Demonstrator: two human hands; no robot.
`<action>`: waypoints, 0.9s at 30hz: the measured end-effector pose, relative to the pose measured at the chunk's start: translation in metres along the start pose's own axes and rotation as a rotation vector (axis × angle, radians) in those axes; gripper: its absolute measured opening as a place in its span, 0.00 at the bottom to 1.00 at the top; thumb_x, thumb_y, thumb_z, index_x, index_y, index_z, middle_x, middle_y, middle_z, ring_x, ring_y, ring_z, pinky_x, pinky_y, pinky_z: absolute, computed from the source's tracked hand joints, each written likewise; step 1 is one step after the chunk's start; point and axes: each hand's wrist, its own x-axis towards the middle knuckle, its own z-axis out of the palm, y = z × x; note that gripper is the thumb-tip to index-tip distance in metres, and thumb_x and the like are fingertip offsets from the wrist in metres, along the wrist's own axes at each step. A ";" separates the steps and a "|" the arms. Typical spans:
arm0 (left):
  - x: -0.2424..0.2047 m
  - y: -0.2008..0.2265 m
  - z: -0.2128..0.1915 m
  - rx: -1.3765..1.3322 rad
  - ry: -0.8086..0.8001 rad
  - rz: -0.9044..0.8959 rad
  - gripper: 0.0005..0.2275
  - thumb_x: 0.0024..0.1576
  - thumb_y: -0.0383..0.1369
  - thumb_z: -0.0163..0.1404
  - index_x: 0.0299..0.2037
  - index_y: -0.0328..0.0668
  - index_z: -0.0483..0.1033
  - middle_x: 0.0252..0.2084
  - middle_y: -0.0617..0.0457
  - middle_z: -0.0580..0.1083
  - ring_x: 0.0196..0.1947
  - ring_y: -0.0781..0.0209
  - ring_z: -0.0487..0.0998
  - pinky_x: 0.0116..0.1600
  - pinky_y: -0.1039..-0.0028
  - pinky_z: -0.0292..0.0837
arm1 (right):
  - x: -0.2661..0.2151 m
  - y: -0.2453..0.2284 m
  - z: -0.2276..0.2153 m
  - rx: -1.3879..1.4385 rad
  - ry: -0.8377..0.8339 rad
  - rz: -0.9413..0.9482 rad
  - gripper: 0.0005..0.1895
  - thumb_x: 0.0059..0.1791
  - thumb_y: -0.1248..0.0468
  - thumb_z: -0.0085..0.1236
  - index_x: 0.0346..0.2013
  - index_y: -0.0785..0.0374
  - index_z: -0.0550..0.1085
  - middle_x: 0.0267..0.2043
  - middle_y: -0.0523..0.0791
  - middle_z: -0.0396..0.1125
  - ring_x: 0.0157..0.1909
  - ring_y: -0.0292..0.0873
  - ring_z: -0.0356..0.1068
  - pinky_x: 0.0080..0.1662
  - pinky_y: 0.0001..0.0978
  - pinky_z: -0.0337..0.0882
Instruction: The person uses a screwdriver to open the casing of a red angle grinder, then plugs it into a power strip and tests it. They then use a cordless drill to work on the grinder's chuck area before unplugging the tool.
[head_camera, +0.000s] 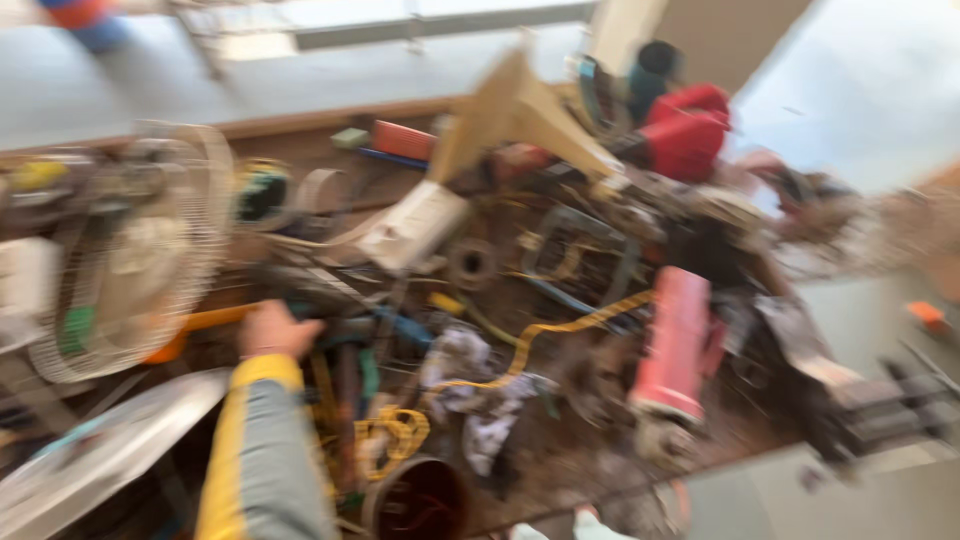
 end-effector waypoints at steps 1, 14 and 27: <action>0.001 -0.004 -0.002 0.060 -0.003 0.037 0.30 0.43 0.52 0.66 0.47 0.31 0.82 0.50 0.33 0.80 0.52 0.37 0.82 0.56 0.53 0.77 | 0.001 0.008 -0.020 -0.002 0.005 0.006 0.15 0.55 0.59 0.45 0.46 0.70 0.69 0.43 0.52 0.72 0.45 0.51 0.74 0.48 0.42 0.74; -0.210 0.011 -0.076 -0.804 0.109 0.217 0.22 0.49 0.36 0.59 0.54 0.32 0.76 0.43 0.41 0.77 0.42 0.49 0.78 0.48 0.60 0.72 | -0.113 -0.019 0.028 -0.172 -0.244 -0.052 0.16 0.57 0.54 0.43 0.39 0.65 0.69 0.38 0.48 0.72 0.40 0.48 0.74 0.44 0.40 0.77; -0.504 0.172 0.013 -1.660 -0.385 -0.050 0.22 0.50 0.31 0.57 0.55 0.32 0.74 0.34 0.43 0.75 0.32 0.52 0.76 0.39 0.62 0.72 | -0.162 -0.057 0.067 -0.360 -0.551 -0.052 0.12 0.56 0.60 0.44 0.37 0.66 0.70 0.37 0.49 0.74 0.38 0.46 0.76 0.43 0.38 0.79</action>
